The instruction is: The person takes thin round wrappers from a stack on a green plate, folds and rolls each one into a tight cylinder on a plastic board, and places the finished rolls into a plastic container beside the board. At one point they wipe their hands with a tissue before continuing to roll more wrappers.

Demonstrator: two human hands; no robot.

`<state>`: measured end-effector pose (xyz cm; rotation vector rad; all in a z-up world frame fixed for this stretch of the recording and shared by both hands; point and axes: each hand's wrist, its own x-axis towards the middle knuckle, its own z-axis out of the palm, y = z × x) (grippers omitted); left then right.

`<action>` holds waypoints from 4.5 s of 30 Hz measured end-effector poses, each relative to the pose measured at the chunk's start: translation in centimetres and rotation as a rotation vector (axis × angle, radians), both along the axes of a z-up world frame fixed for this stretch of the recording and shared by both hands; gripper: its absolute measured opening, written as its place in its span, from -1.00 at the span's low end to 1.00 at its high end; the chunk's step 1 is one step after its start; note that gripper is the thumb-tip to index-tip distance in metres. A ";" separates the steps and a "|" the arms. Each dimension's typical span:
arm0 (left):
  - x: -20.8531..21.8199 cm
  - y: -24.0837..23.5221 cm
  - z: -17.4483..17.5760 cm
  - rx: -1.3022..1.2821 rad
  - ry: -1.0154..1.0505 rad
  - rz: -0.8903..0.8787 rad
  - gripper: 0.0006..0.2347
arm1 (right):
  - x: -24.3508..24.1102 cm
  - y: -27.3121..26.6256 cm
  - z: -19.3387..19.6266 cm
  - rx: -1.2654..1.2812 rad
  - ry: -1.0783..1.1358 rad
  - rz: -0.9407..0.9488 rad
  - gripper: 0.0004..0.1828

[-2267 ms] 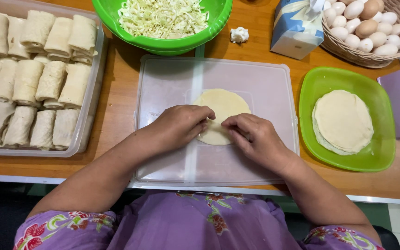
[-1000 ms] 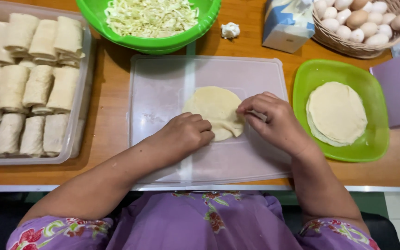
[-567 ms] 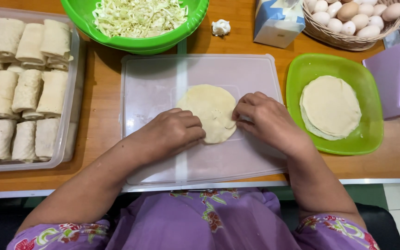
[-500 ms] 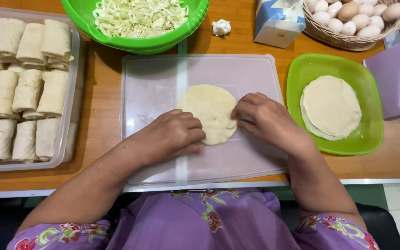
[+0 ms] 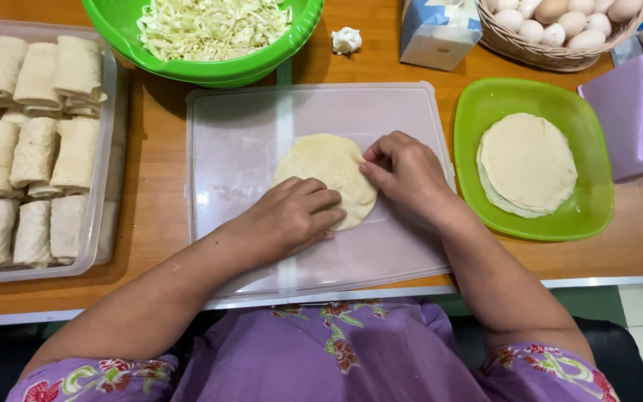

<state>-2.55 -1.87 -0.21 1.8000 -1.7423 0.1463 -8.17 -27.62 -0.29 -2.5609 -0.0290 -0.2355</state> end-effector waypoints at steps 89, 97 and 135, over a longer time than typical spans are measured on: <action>0.5 -1.6 1.0 0.030 0.021 0.074 -0.81 | -1.9 0.7 4.6 -0.085 0.204 0.140 -0.87; 0.3 -2.1 -1.6 -0.008 0.013 0.102 -0.81 | -1.6 1.3 3.4 -0.141 0.230 0.159 -0.85; 8.7 2.8 -4.4 0.095 0.307 0.476 -0.75 | 1.7 1.8 5.8 -0.110 0.140 0.096 -0.77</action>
